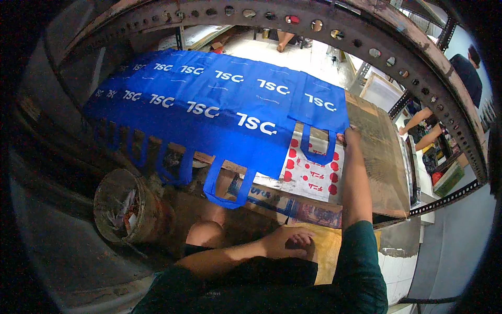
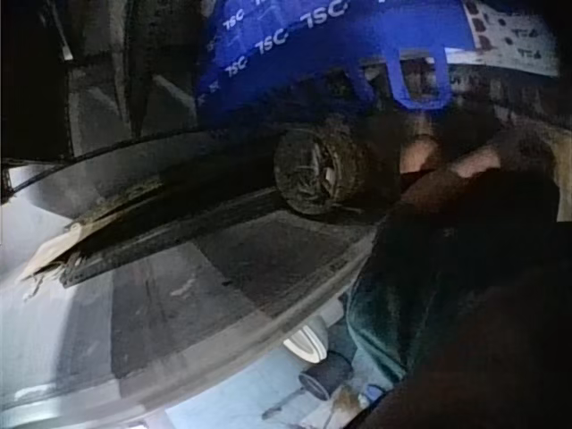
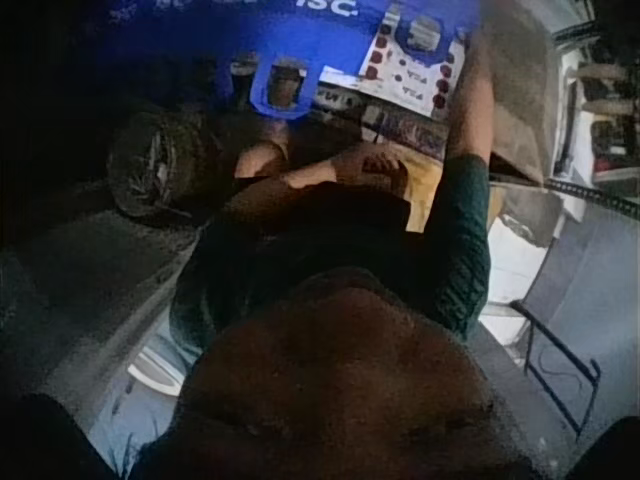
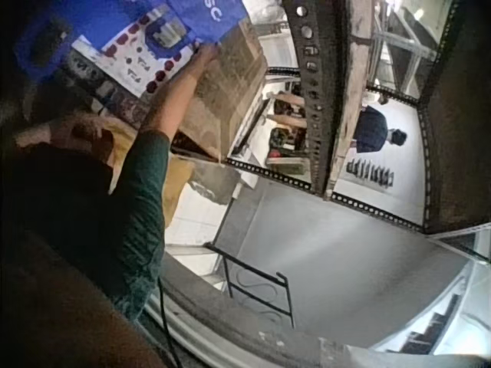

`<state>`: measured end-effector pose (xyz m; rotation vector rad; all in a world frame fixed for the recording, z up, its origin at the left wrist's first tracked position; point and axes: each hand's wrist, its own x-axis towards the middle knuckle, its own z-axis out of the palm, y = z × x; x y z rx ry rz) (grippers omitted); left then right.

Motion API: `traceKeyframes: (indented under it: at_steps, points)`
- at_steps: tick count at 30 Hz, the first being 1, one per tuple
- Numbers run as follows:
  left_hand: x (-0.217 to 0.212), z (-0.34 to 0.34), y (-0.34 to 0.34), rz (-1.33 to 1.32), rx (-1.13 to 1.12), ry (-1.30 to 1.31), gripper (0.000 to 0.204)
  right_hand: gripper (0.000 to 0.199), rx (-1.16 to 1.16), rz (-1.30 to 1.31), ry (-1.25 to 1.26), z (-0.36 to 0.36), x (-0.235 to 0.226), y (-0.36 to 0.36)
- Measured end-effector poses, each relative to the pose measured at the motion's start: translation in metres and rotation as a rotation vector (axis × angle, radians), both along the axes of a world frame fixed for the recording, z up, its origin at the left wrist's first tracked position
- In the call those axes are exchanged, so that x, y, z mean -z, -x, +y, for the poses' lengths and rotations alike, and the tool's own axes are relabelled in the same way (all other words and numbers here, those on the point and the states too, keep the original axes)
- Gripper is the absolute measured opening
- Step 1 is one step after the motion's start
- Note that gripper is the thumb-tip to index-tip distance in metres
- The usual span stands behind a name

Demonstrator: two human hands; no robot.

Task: The person folds blue tote bags with 'TSC' branding and arranges them in a row on a wooden table. The person repeatedly picks up a bag, folds it flat, and places it next to others, creating a neat line of folded bags.

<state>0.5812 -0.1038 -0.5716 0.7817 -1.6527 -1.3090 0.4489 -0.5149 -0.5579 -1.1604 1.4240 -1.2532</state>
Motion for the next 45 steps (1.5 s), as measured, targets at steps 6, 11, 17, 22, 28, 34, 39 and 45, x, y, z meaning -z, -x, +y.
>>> traceKeyframes:
  at_steps: [6,11,17,22,28,34,39,45]
  points:
    - [0.009,-0.006,-0.009,-0.034,-0.033,-0.029,0.053,0.033,-0.073,0.074,0.008,-0.016,0.001,0.013]
    - [0.018,-0.005,-0.017,-0.036,-0.065,-0.002,0.051,0.031,-0.102,0.156,-0.009,-0.004,-0.005,0.003]
    - [0.008,-0.004,-0.021,-0.043,-0.084,-0.015,0.051,0.022,-0.089,0.178,-0.009,-0.004,-0.001,-0.001]
    - [0.007,-0.003,-0.019,-0.048,-0.086,0.012,0.050,0.021,-0.087,0.251,-0.043,-0.006,0.001,0.006]
    - [0.008,-0.004,-0.018,-0.055,-0.070,-0.009,0.051,0.040,-0.016,0.346,0.044,-0.004,0.004,0.002]
    - [-0.001,-0.001,-0.020,-0.068,-0.062,-0.035,0.052,0.047,-0.005,0.323,0.086,-0.028,0.019,0.017]
    - [0.033,0.000,-0.011,-0.107,-0.112,0.044,0.053,0.055,-0.071,0.388,0.158,0.016,0.006,0.003]
    - [0.040,0.002,-0.003,-0.233,-0.198,0.062,0.055,0.046,-0.164,0.050,0.275,0.034,0.021,0.038]
